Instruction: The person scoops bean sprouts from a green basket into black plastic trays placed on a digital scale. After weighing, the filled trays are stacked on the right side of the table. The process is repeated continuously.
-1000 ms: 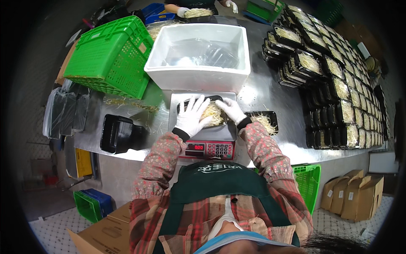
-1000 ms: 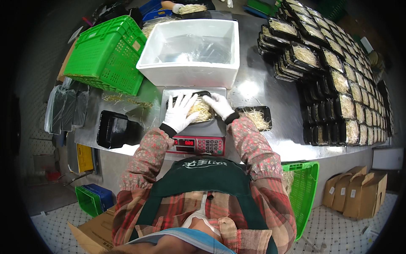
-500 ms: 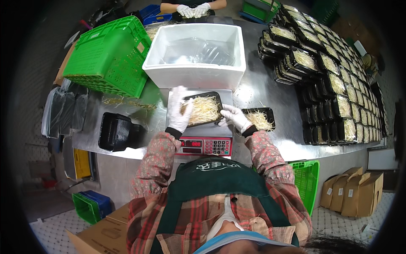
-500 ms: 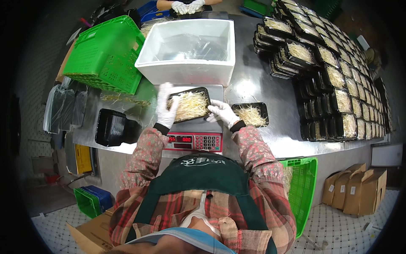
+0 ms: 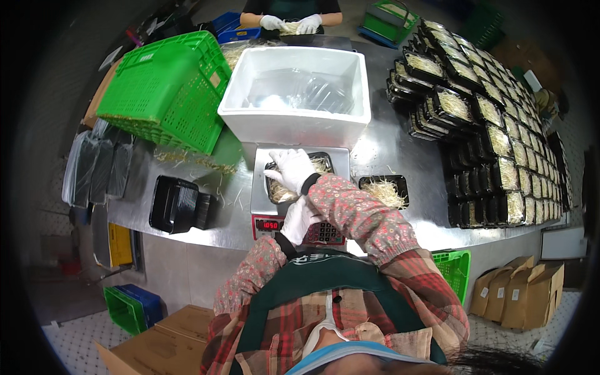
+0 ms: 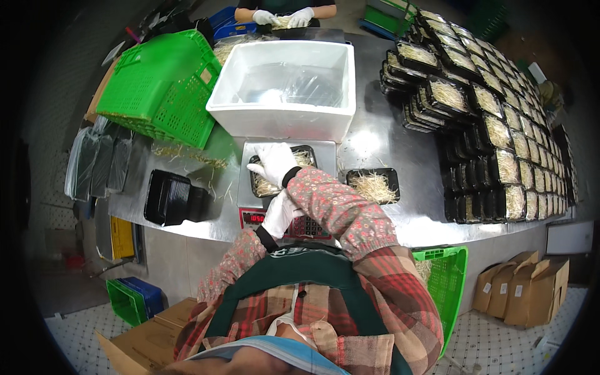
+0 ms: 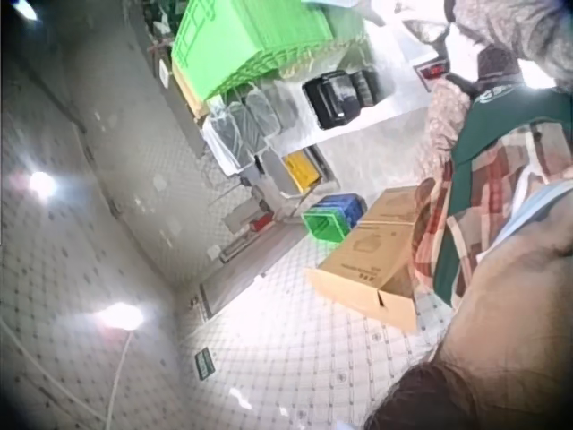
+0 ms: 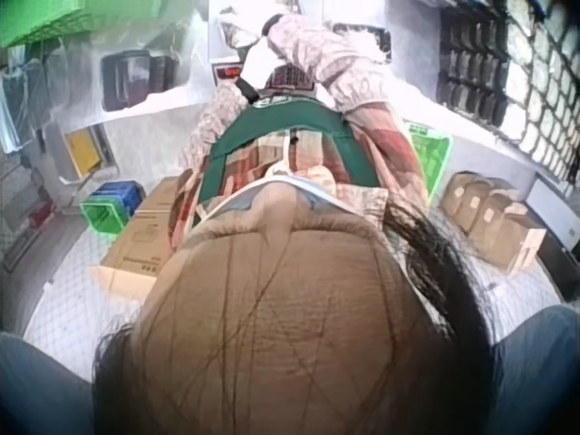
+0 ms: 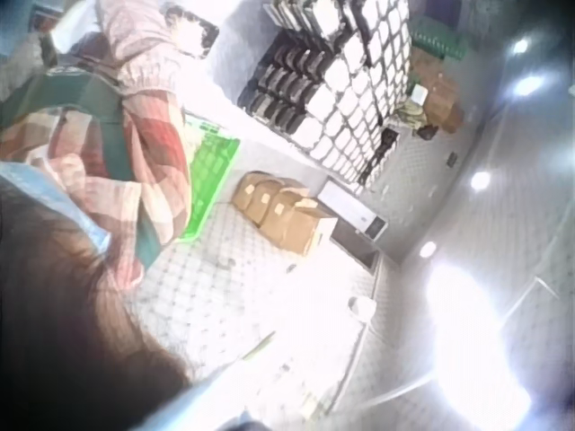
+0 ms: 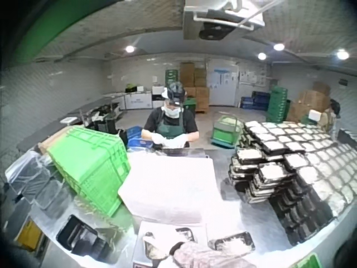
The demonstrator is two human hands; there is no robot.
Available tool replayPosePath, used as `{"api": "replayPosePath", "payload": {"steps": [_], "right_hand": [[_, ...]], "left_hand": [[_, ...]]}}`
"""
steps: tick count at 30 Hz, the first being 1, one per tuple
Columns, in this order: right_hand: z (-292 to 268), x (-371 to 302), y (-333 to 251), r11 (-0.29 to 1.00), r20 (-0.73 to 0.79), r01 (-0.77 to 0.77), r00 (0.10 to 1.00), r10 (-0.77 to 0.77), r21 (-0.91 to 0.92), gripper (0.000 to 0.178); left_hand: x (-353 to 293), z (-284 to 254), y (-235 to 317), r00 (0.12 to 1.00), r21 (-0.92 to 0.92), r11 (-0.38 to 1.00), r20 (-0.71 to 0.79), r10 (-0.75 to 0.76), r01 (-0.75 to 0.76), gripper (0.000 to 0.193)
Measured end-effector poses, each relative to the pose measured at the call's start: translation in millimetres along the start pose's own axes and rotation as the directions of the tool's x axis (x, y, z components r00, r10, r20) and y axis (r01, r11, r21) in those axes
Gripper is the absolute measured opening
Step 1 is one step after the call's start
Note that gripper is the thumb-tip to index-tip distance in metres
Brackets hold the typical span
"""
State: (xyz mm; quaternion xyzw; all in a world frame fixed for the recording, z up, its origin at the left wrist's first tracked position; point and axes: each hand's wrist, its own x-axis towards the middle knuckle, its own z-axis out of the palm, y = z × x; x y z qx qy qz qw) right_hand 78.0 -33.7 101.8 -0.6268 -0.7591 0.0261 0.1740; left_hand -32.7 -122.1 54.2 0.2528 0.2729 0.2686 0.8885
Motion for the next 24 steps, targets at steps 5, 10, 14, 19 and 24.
{"api": "replayPosePath", "payload": {"steps": [5,10,14,19,24], "right_hand": [[9,18,9,0.973,0.074,-0.211,0.976,0.204,0.097,0.053],[-4,4,53,0.902,0.171,-0.188,0.977,0.13,0.389,0.052],[-3,-59,113,0.463,0.378,-0.416,0.909,0.177,0.783,0.033],[-54,-142,169,0.265,0.123,-0.294,0.849,0.514,0.918,0.039],[-147,-149,303,0.45,-0.477,0.246,0.061,0.877,0.859,0.042]], "left_hand": [[20,-14,-14,0.975,-0.043,0.998,-0.218,-0.043,0.034,0.039],[4,-2,7,0.909,0.203,0.978,-0.396,0.127,-0.048,0.027],[-1,-32,-1,0.962,0.409,0.912,-0.228,0.15,-0.046,0.017],[-2,23,-4,0.996,0.521,0.853,0.066,-0.062,0.019,0.026],[6,36,2,0.996,0.631,0.772,0.089,0.025,-0.075,0.029]]}}
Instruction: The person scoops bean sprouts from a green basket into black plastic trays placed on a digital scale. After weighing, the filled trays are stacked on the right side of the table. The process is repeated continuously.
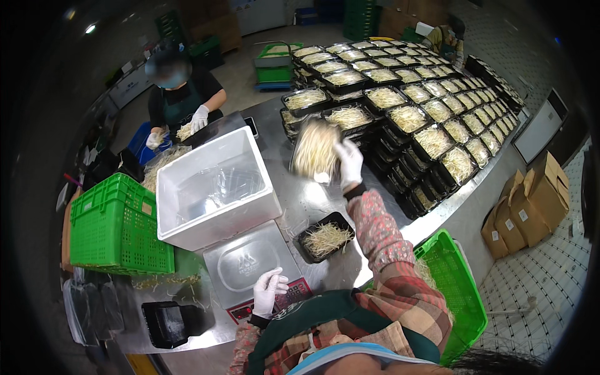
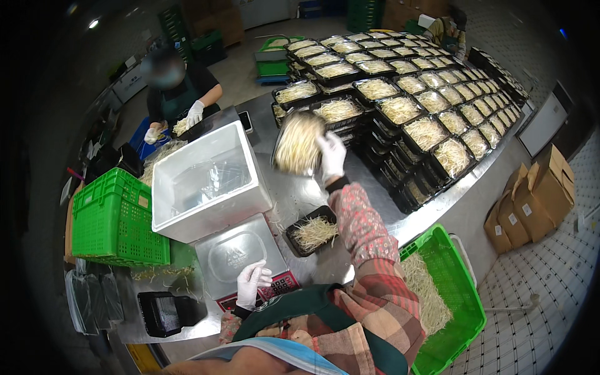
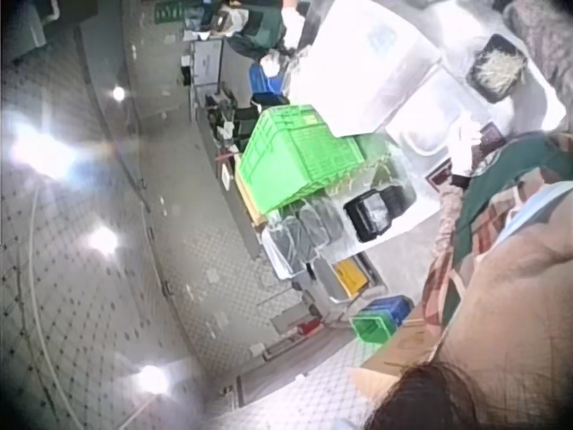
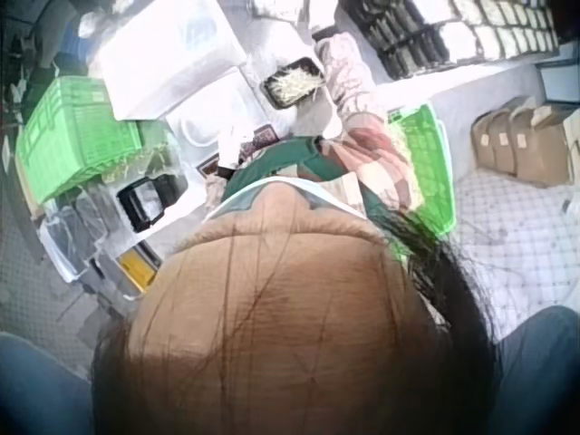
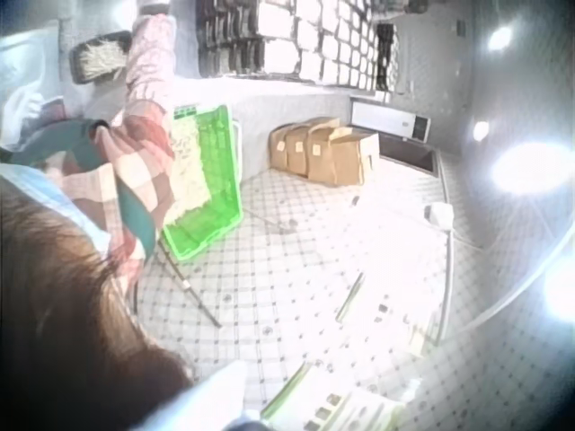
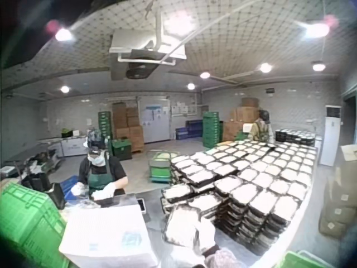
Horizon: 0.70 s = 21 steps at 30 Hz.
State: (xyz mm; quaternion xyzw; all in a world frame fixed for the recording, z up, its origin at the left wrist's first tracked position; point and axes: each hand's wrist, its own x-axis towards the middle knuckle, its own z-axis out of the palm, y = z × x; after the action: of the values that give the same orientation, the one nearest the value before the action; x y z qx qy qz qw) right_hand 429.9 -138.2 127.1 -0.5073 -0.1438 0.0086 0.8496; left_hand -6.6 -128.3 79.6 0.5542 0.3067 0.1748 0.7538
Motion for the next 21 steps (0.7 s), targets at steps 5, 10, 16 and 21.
{"api": "replayPosePath", "payload": {"steps": [5,10,16,21], "right_hand": [[-1,160,5,0.991,-0.341,-0.077,0.934,0.11,0.108,0.048],[30,171,8,0.967,-0.593,-0.253,0.784,0.186,-0.032,0.041],[8,162,-6,0.953,-0.453,-0.292,0.84,0.298,0.086,0.045],[-82,76,-18,0.965,-0.194,-0.259,0.949,0.248,-0.035,0.062]], "left_hand": [[5,5,4,0.999,0.051,0.999,-0.041,0.005,-0.003,0.025],[-8,-6,3,0.985,0.064,0.998,-0.173,0.002,0.009,0.026],[-17,-17,0,0.982,0.079,0.996,-0.181,0.049,-0.035,0.026],[-19,-21,1,0.992,0.059,0.995,-0.083,0.091,-0.086,0.027]]}}
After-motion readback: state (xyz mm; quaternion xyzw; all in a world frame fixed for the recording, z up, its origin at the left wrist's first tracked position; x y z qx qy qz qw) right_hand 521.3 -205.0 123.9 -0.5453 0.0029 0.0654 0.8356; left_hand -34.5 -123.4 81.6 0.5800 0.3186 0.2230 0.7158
